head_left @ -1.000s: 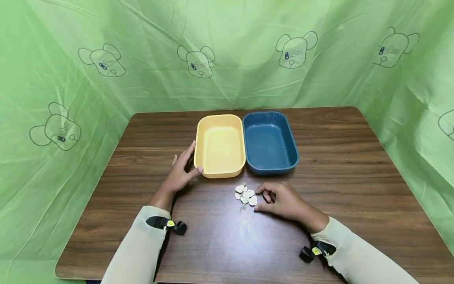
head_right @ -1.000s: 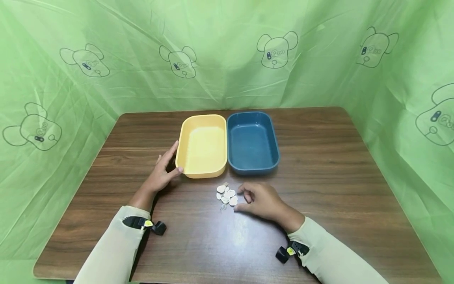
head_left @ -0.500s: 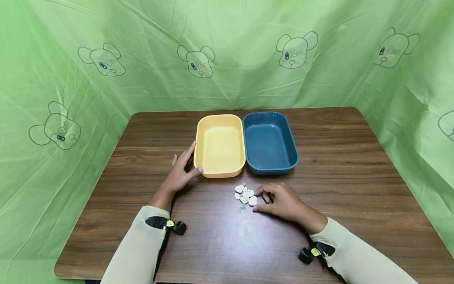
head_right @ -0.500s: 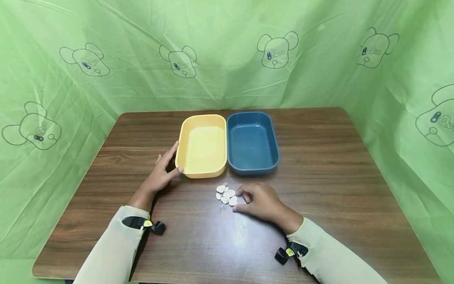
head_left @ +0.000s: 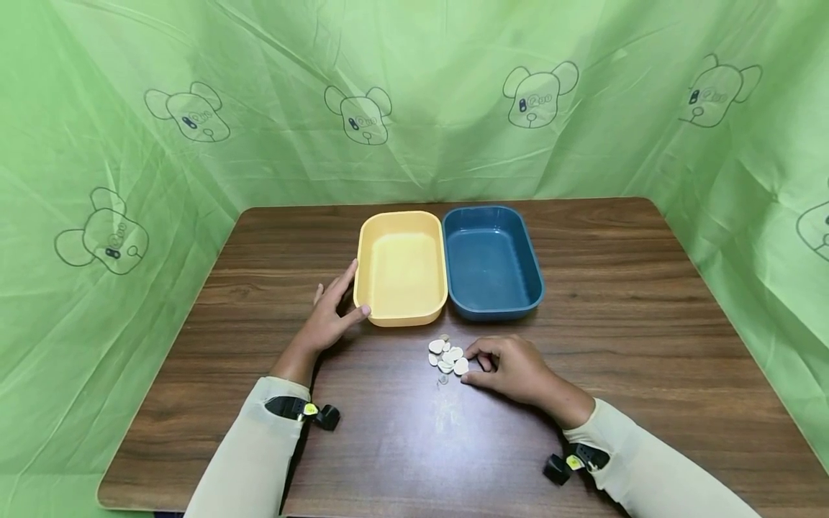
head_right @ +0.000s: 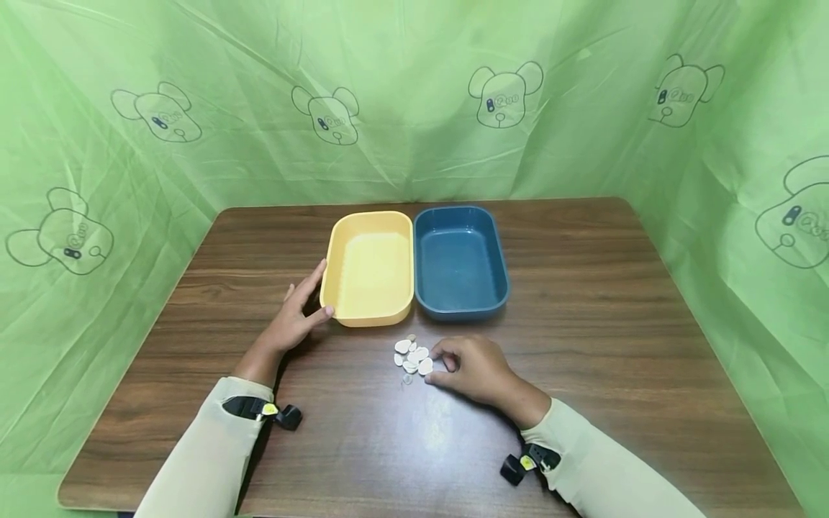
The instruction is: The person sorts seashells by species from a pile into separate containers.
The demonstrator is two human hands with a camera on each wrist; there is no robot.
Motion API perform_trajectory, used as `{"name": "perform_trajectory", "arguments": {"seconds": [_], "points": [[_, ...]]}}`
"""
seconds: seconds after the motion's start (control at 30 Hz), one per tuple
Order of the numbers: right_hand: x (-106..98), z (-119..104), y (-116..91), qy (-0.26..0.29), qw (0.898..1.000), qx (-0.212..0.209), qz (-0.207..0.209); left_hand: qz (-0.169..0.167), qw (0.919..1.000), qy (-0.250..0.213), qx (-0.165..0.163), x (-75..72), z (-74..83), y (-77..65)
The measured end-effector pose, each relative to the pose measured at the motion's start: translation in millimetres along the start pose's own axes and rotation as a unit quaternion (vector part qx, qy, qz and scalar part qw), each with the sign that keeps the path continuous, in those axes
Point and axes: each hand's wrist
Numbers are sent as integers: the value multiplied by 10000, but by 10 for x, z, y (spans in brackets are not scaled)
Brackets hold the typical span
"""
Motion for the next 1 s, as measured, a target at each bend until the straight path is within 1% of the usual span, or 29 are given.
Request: {"name": "perform_trajectory", "arguments": {"seconds": [0.07,0.17,0.2,0.3,0.4,0.57,0.63,0.7,0.8,0.9,1.0], "points": [[4,-2,-6,16,10000,10,28,39,10000,-31,82,23,-93,1],[3,-2,-11,97,9999,45,24,74,9999,-77,120,33,-101,2],[1,-2,-12,155,9999,71,9,74,9999,-67,98,30,-91,3],[-13,-1,-15,455,9987,204,-78,32,9999,-109,24,9,26,-5],[-29,7,-15,774,9963,331,-144,7,9999,-95,-66,-7,96,-17],[-49,29,-11,1050,9937,357,-184,21,10000,8,-73,-5,85,-17],[-55,34,-13,1159,9926,334,-156,-14,9999,56,-104,-13,106,-17],[-59,35,-16,1299,9912,260,-44,-19,9999,51,-126,-20,124,-21],[-57,38,-20,1488,9884,67,297,-3,10000,-26,-92,-20,115,-21],[-52,40,-21,1634,9843,-123,663,59,9999,-121,16,-6,63,-22],[-47,36,-20,1873,9777,-223,918,76,9999,-91,71,7,35,-21]]}}
Point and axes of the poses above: each hand's wrist, its own y-axis towards the middle knuckle, its own x-axis out of the palm, z = x × y
